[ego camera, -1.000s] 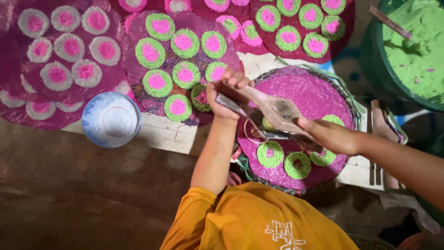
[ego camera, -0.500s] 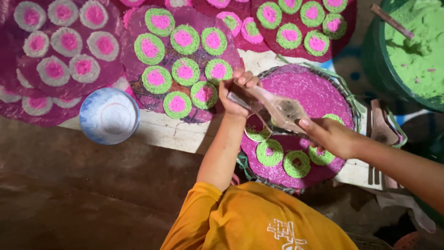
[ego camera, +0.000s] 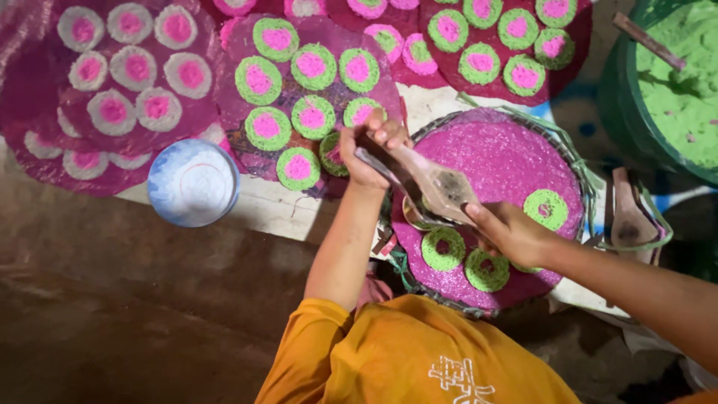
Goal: The person assembles colorful snacks by placing green dough rings onto pink bases using a manual mold tool and then scooping more dough from bowls.
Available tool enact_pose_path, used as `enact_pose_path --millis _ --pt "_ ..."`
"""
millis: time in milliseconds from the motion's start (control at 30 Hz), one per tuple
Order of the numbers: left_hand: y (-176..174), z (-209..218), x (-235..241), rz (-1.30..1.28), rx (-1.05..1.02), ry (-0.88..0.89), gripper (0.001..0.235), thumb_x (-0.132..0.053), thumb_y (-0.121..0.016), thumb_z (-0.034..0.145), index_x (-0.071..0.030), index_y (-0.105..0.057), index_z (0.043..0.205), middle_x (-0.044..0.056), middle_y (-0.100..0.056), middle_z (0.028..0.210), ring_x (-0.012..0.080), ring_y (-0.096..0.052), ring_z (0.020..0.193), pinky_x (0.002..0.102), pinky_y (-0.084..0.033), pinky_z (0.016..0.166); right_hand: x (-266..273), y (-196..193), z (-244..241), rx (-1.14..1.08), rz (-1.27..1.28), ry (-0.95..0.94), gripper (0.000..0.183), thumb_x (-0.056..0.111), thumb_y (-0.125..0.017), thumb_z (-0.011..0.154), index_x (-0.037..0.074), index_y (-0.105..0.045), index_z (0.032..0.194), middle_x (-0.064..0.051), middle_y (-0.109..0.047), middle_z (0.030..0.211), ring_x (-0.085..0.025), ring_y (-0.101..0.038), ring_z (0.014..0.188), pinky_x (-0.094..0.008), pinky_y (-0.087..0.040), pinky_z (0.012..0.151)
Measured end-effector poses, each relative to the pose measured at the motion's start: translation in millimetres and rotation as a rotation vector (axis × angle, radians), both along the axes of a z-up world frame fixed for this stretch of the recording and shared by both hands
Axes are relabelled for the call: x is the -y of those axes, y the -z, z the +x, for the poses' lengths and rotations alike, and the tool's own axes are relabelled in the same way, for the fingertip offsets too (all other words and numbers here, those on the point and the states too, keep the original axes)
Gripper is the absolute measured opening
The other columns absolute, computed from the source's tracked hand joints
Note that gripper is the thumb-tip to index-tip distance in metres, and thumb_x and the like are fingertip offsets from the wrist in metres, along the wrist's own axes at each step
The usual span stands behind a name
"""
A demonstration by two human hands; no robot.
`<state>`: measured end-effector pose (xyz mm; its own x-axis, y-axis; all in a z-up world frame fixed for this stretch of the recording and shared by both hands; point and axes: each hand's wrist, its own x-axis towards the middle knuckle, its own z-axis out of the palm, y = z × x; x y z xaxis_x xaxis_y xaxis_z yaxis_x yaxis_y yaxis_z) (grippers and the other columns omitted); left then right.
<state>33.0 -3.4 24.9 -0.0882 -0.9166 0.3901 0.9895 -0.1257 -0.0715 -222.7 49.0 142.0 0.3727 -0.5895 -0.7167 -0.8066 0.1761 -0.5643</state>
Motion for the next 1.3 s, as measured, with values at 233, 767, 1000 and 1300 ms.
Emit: enact_pose_path --millis 233,767,1000,1300 --pt "8 -44 4 0.030 0.292 -0.018 0.045 -0.047 -0.040 0.106 -0.009 -0.063 0.108 0.011 -0.066 0.108 0.0248 -0.063 0.102 0.043 -0.054 0.096 12 4 -62 -0.150 0.020 0.084 0.073 0.070 -0.027 0.095 0.005 -0.060 0.090 -0.008 -0.059 0.070 -0.021 -0.062 0.066 -0.036 -0.056 0.066" --pt "-22 -8 -81 -0.481 2.409 -0.138 0.125 -0.031 -0.090 0.069 -0.015 -0.009 0.163 0.017 -0.038 0.156 0.0377 -0.035 0.140 0.056 -0.026 0.118 -79 26 -111 0.891 -0.169 0.739 0.104 0.094 -0.037 0.083 0.004 -0.048 0.135 -0.008 -0.056 0.107 -0.024 -0.057 0.087 -0.039 -0.044 0.074" --pt "-31 -7 -74 -0.433 2.355 -0.043 0.123 -0.037 -0.089 0.072 -0.020 -0.009 0.163 0.017 -0.034 0.160 0.0363 -0.026 0.149 0.059 -0.016 0.120 -95 10 -115 0.918 -0.259 0.834 0.099 0.091 -0.043 0.085 0.010 -0.046 0.143 -0.007 -0.057 0.110 -0.023 -0.055 0.088 -0.040 -0.044 0.074" --pt "-35 -109 -46 -0.771 2.388 0.088 0.120 -0.039 -0.088 0.072 -0.016 -0.011 0.162 0.017 -0.035 0.159 0.0355 -0.029 0.148 0.055 -0.017 0.123 -130 24 -158 0.974 -0.261 0.939 0.093 0.090 -0.042 0.090 0.007 -0.046 0.132 -0.012 -0.059 0.105 -0.026 -0.056 0.088 -0.039 -0.042 0.076"
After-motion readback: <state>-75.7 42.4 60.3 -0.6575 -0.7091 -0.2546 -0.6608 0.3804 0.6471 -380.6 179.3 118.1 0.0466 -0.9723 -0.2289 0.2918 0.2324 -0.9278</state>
